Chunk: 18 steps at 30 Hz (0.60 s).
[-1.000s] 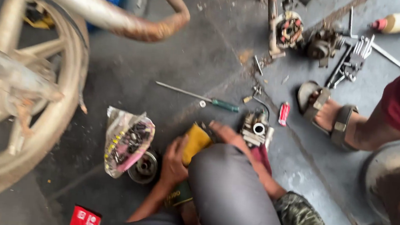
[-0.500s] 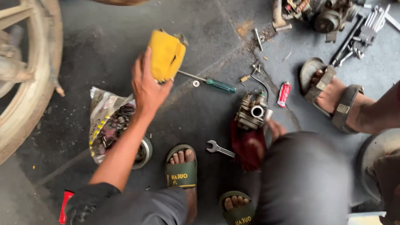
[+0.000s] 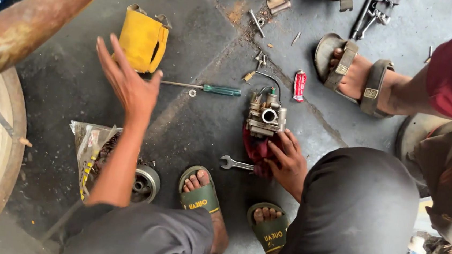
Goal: Working on motorcycle engine components, adjusting parts with tools and handling internal assemblies.
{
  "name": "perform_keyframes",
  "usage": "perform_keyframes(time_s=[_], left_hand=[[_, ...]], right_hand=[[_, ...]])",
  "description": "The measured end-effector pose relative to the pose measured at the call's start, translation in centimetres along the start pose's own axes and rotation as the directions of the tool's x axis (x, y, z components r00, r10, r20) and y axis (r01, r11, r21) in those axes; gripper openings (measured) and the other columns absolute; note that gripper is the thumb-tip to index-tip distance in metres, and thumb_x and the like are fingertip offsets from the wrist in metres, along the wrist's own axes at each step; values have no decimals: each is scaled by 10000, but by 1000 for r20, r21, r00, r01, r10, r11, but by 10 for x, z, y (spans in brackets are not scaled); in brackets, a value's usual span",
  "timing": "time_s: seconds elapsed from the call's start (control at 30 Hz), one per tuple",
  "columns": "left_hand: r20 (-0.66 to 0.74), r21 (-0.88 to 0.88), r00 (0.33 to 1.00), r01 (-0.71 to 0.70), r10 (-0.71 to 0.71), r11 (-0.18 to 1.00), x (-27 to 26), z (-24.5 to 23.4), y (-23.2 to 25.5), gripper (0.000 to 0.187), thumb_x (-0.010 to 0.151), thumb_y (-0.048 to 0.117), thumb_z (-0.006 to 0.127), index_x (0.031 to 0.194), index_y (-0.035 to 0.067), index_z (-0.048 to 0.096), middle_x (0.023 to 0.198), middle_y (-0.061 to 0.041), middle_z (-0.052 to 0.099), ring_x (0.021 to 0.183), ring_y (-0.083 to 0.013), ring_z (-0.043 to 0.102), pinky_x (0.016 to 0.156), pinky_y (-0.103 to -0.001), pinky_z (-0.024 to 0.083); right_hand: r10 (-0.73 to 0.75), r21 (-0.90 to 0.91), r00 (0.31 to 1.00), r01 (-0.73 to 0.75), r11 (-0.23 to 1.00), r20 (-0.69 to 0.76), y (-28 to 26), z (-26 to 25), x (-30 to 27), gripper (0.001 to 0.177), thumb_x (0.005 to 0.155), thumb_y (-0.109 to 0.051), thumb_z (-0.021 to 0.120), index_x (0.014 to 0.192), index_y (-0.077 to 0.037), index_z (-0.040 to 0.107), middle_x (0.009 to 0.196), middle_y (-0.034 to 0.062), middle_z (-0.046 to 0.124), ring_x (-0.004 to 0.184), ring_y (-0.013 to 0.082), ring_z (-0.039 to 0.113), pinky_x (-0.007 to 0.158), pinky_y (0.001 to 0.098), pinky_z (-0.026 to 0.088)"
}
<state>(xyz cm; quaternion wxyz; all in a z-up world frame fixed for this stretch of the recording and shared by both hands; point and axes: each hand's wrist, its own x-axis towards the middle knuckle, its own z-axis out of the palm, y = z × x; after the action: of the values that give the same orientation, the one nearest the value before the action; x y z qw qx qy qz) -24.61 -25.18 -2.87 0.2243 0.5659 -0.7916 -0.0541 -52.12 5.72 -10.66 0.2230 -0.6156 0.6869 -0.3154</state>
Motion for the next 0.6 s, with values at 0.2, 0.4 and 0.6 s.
perform_keyframes(time_s=[0.2,0.4,0.6], left_hand=[[180,-213,979,-52,91,976,-96,-14,40,865,878,140,806,1586,2,330,1656,-274,242,1541,-466,302,1277,-529,284],[337,-386,927,-23,164,922,-182,4,60,577,881,88,743,1413,-5,537,1508,-225,464,1392,-419,490,1159,-469,429],[321,-626,719,-329,617,708,-232,38,88,402,861,27,708,1253,95,658,1275,-86,647,1265,-280,596,1117,-456,488]], right_hand=[[132,-39,984,-138,990,-122,62,8,-8,338,737,-76,798,1067,-64,724,1258,136,611,1173,362,561,969,437,497],[549,69,785,-554,829,-286,160,-64,-57,255,890,-234,812,942,-24,679,910,145,604,799,298,536,720,381,435],[678,-19,702,-697,717,-219,36,-68,-17,341,934,-339,815,950,-25,683,776,134,637,630,230,625,597,359,491]])
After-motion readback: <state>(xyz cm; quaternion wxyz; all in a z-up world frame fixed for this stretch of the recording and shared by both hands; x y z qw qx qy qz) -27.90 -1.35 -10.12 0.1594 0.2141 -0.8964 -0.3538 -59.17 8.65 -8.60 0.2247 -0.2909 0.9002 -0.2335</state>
